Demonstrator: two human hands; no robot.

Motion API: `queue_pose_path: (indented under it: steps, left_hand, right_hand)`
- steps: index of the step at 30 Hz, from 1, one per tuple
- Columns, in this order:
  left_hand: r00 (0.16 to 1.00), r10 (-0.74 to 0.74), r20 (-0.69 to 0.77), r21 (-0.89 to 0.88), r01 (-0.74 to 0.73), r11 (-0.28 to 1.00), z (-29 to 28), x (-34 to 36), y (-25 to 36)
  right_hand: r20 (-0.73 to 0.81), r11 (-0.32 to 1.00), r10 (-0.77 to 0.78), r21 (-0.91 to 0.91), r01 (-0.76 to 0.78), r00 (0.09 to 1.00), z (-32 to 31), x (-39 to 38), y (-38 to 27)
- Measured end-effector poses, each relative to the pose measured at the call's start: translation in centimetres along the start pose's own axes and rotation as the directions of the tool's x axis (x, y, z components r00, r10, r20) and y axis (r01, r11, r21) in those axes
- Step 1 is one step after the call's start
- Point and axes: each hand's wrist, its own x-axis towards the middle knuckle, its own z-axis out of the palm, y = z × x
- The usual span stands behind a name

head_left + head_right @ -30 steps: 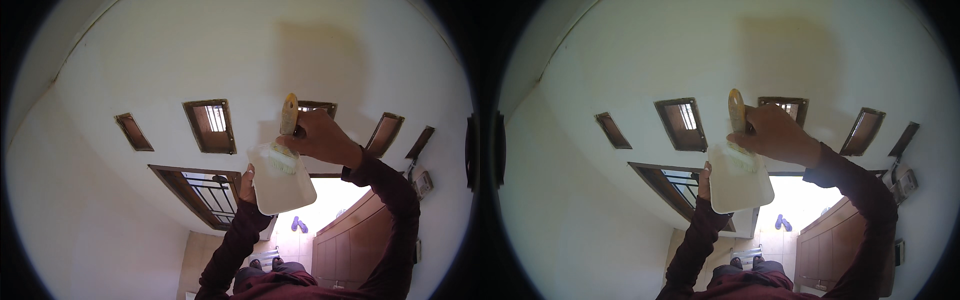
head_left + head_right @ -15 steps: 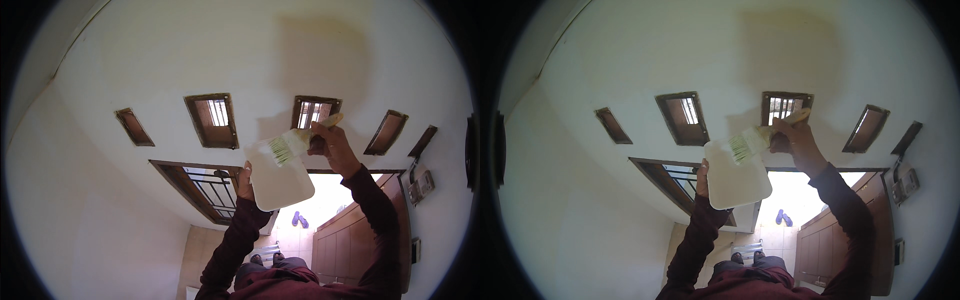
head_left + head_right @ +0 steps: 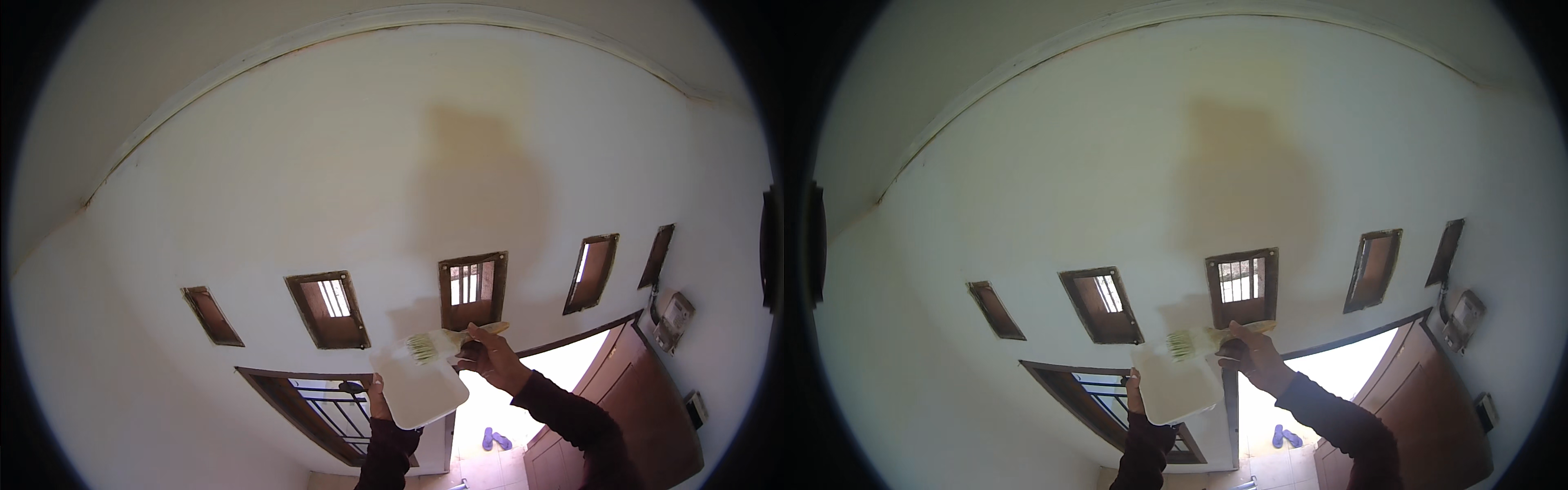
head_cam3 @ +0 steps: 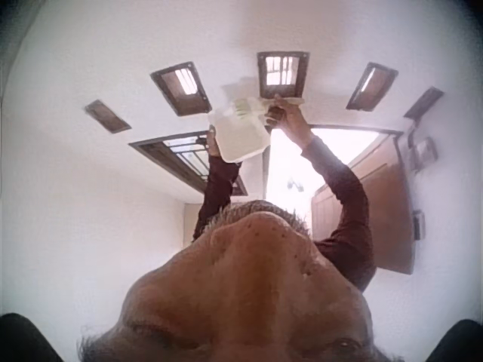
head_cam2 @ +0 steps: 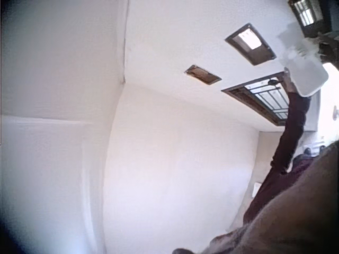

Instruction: The person paints a white ceiling using a paintbrush and a white paint tray. They repeatedly dip the brush into the tray and apply paint to the ceiling surface in a room with multiple small windows.

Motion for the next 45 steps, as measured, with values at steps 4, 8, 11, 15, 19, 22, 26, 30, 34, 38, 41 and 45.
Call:
queue_pose_path:
  steps: [4, 8, 11, 15, 19, 22, 26, 30, 34, 38, 41, 45]
  left_hand:
    - [0.992, 0.034, 0.122, 0.037, -0.039, 0.999, -0.7, 0.1, 0.2]
    - [0.996, -0.033, 0.078, -0.015, 0.035, 0.999, -0.8, -0.2, 0.4]
    - [0.999, -0.048, -0.013, -0.048, 0.047, 0.998, -0.6, -1.1, 0.1]
    - [0.999, -0.048, 0.000, 0.002, 0.048, 0.999, -1.1, -2.5, 0.2]
    - [0.996, -0.035, -0.084, 0.056, 0.040, 0.998, -2.4, -4.0, 0.0]
    - [0.994, 0.004, -0.110, 0.096, 0.006, 0.995, -3.4, -4.7, -0.4]
    - [0.990, -0.029, -0.135, 0.077, 0.040, 0.996, -4.5, -5.7, -0.8]
    - [0.982, -0.026, -0.186, 0.138, 0.052, 0.989, -5.3, -6.5, -1.0]
    - [0.982, -0.008, -0.187, 0.119, 0.031, 0.992, -5.4, -6.7, -1.5]
    - [0.990, -0.038, -0.135, 0.018, 0.041, 0.999, -5.2, -7.3, -1.7]
    - [0.986, -0.057, -0.160, -0.002, 0.057, 0.998, -5.7, -8.0, -1.7]
    - [0.987, -0.054, -0.154, 0.066, 0.065, 0.996, -7.6, -8.1, -1.5]
  right_hand:
    - [0.017, 0.999, -0.040, 0.028, 0.039, 0.999, 0.3, -0.4, -0.4]
    - [0.013, 0.944, -0.322, 0.075, 0.320, 0.947, 2.2, 0.0, -4.5]
    - [0.036, 0.774, -0.633, 0.075, 0.629, 0.774, 4.3, 0.8, -9.8]
    - [0.083, 0.393, -0.910, -0.146, 0.908, 0.407, 7.2, 2.6, -17.3]
    - [0.195, 0.110, -0.961, -0.375, 0.920, 0.194, 9.6, 5.2, -22.1]
    - [0.272, -0.061, -0.956, -0.557, 0.828, 0.113, 10.1, 7.0, -24.2]
    - [0.255, -0.127, -0.963, -0.713, 0.690, 0.086, 8.5, 6.4, -26.1]
    - [0.243, -0.204, -0.970, -0.784, 0.586, -0.012, 6.8, 4.2, -26.4]
    - [0.315, -0.275, -0.946, -0.662, 0.698, -0.074, 8.2, 4.4, -25.0]
    - [0.349, -0.198, -0.937, -0.599, 0.776, 0.030, 10.6, 6.4, -23.1]
    - [0.339, -0.178, -0.938, -0.660, 0.730, 0.078, 10.7, 7.3, -23.0]
    - [0.262, -0.195, -0.965, -0.766, 0.612, 0.021, 7.5, 6.1, -24.4]
